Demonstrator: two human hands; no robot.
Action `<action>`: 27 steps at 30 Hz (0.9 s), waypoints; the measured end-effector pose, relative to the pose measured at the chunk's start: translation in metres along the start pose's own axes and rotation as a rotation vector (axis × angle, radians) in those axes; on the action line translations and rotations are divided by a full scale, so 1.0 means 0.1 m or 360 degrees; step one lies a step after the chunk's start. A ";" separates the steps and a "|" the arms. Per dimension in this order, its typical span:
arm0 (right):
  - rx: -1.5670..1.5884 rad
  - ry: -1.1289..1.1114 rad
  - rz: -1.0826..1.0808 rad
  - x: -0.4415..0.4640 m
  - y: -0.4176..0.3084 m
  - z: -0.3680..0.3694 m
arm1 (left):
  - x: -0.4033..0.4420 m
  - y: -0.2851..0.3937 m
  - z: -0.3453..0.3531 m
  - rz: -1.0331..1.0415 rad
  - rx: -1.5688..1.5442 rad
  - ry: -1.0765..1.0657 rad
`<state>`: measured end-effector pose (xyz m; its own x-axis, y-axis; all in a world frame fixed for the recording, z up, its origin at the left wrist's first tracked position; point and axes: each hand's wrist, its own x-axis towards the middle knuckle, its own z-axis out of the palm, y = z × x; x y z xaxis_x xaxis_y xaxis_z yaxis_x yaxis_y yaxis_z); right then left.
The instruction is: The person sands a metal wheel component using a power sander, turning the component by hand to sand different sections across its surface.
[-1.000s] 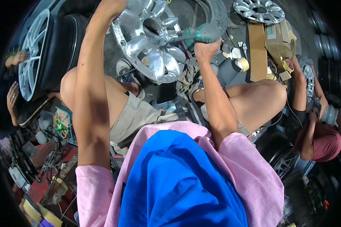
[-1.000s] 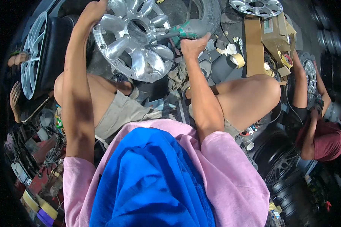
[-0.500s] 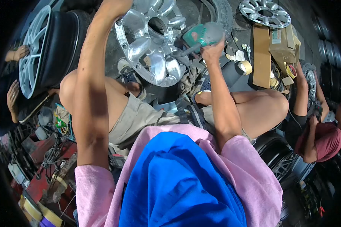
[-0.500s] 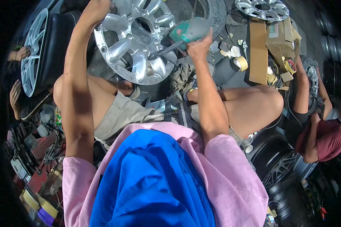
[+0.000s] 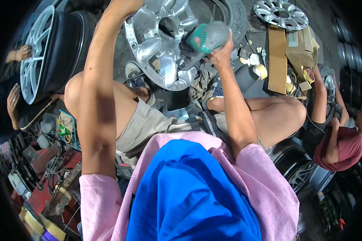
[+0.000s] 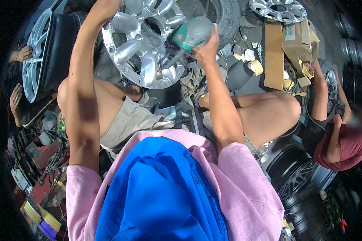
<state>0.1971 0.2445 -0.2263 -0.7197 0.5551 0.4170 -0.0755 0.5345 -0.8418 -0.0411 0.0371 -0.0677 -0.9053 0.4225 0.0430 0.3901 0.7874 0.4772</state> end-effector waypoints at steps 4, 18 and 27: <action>-0.0120 -0.0005 -0.0142 0.05 -0.04 -0.08 | -0.02 0.02 -0.03 -0.0031 -0.0029 -0.0001; -0.0302 0.0433 0.0029 -0.07 0.25 0.16 | -0.15 0.19 -0.03 -0.0097 -0.0032 0.0052; -0.0330 0.0485 0.0253 -0.06 -0.11 0.11 | -0.20 0.49 -0.12 -0.0086 0.0004 -0.0022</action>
<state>0.1945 0.2282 -0.2237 -0.4712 0.7881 0.3960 0.1834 0.5267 -0.8300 -0.0059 0.0621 -0.0347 -0.9226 0.3856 0.0053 0.3414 0.8102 0.4765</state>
